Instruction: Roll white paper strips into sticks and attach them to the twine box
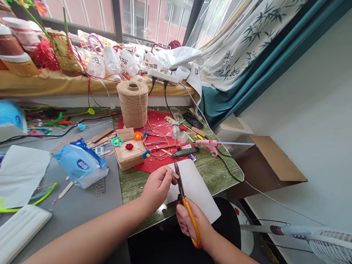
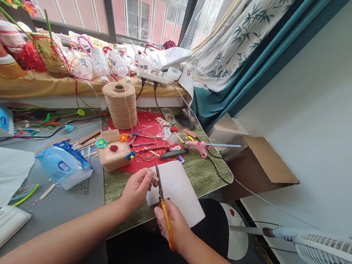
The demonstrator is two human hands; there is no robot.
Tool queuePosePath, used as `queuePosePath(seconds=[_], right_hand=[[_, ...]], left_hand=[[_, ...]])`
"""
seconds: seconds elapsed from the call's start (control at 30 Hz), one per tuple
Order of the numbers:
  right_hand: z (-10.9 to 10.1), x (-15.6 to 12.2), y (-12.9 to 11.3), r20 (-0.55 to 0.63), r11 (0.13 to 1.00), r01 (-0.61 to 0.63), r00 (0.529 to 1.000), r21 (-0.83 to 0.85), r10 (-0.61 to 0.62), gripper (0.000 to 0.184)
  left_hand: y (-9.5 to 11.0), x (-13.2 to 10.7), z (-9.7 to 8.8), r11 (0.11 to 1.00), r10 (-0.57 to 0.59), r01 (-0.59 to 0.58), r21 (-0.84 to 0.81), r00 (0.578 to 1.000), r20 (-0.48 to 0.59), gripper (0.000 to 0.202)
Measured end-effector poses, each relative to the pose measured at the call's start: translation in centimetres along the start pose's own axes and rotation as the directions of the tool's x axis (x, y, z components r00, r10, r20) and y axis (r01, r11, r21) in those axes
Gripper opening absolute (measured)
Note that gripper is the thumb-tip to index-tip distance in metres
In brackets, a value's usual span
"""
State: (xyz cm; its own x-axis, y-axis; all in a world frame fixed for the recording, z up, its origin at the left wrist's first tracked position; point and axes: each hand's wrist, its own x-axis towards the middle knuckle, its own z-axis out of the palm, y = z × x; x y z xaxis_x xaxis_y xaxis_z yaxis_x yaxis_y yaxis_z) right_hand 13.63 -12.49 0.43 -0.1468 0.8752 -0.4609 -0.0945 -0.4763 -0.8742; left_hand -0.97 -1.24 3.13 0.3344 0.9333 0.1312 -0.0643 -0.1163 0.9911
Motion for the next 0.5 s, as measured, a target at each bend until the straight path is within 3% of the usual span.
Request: queuePosePath(seconds=[0.13,0.27,0.37,0.5], right_hand=[[-0.1,0.1,-0.5,0.027,0.999,0.029,0.999,-0.014,-0.028,0.05],[-0.5,-0.2,-1.2,0.154,0.991,0.127,0.981,-0.04,-0.119,0.053],[-0.9,-0.5,-1.1,0.202,0.981,0.187,0.964,-0.053,-0.173,0.051],[-1.0,-0.6,-0.8,0.21,0.986,0.163,0.966,-0.041,-0.151,0.05]], left_hand=[[-0.1,0.0,0.1,0.995,-0.004,0.003,-0.096,1.0,-0.005,0.034],[-0.3,0.2,0.1,0.98,-0.003,-0.004,-0.199,0.999,-0.033,0.035],[-0.4,0.3,-0.1,0.981,0.0,-0.006,-0.194,1.0,-0.031,0.036],[-0.5,0.4,-0.2,0.99,-0.002,-0.002,-0.142,1.0,-0.024,0.037]])
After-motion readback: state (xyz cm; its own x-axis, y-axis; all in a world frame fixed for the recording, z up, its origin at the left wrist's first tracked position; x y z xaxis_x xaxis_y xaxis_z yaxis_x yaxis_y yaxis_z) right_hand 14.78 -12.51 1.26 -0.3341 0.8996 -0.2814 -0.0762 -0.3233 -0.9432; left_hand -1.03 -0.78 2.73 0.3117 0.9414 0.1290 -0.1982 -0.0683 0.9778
